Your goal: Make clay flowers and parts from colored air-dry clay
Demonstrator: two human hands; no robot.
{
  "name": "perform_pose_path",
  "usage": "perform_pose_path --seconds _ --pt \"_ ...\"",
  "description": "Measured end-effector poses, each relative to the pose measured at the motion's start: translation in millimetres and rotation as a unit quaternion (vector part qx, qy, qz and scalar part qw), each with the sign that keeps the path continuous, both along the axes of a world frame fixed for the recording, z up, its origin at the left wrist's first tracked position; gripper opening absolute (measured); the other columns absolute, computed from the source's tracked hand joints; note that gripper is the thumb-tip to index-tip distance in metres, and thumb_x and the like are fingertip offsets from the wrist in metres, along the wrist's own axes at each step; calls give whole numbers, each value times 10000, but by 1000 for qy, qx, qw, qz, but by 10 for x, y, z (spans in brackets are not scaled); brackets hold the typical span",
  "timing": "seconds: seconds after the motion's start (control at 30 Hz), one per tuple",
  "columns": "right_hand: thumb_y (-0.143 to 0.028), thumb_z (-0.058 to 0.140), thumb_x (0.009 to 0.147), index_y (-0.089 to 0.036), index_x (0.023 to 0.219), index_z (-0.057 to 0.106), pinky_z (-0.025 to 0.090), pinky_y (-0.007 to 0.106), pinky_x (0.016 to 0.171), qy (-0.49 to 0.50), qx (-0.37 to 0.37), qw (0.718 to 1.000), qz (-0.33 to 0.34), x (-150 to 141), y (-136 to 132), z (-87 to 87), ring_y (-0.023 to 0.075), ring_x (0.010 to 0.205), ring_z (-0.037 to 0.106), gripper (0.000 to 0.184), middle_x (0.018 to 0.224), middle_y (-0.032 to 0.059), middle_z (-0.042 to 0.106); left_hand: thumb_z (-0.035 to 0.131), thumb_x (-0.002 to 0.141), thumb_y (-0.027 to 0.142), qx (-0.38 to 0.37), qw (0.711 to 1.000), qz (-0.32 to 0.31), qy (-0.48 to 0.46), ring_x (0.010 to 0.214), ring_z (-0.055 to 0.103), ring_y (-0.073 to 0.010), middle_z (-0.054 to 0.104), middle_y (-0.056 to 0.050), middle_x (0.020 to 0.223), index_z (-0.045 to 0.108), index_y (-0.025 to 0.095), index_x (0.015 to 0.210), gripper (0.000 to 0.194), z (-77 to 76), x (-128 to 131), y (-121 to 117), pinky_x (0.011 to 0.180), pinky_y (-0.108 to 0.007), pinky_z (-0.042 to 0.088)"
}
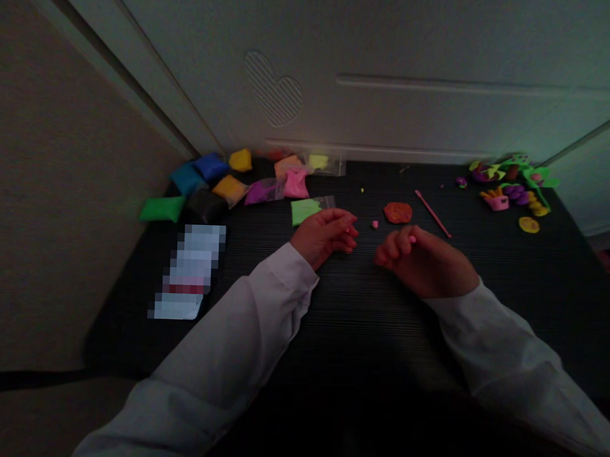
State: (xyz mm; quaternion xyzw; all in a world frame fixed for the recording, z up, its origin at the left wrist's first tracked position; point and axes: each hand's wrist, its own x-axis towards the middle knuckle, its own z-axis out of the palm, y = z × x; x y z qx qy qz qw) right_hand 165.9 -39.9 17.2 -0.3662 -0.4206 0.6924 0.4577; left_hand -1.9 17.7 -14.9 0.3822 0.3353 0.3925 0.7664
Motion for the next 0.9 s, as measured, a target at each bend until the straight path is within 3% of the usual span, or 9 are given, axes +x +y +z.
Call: perform_pose_path --seconds 0.17,0.4,0.57,0.77,0.9 --pt "-364 399 781 -197 546 443 423 317 684 59 0 998 8 -12 0 21 119 639 477 292 603 -12 410 566 692 234 0 1000 -2 -4 453 550 -62 581 19 598 519 122 781 151 5 2 -3 423 -164 443" --pt "-256 536 698 -227 706 548 418 296 679 57 -5 998 -4 14 -6 -10 113 676 491 32 672 -20 462 566 690 228 1 1000 -2 1 458 552 -64 583 19 596 517 123 780 147 13 0 -2 427 -168 444" --pt "-249 492 730 -235 760 558 421 291 666 61 -18 998 -16 8 4 -5 105 660 490 74 662 -22 462 566 691 235 0 1000 -4 4 458 550 -62 582 23 596 518 128 784 150 3 -4 3 428 -168 443" --pt "-340 362 800 -197 535 460 420 314 642 62 6 998 -32 -12 23 1 110 600 462 317 585 -14 398 562 696 238 -2 1000 -5 3 459 553 -63 584 22 597 520 128 783 146 -3 -5 3 428 -167 443" --pt "-333 429 762 -208 581 475 421 312 638 53 22 997 -48 -6 19 2 109 610 465 225 615 -18 408 565 693 237 -1 1000 -3 6 457 550 -62 582 23 594 517 127 781 149 4 -1 2 426 -166 441"
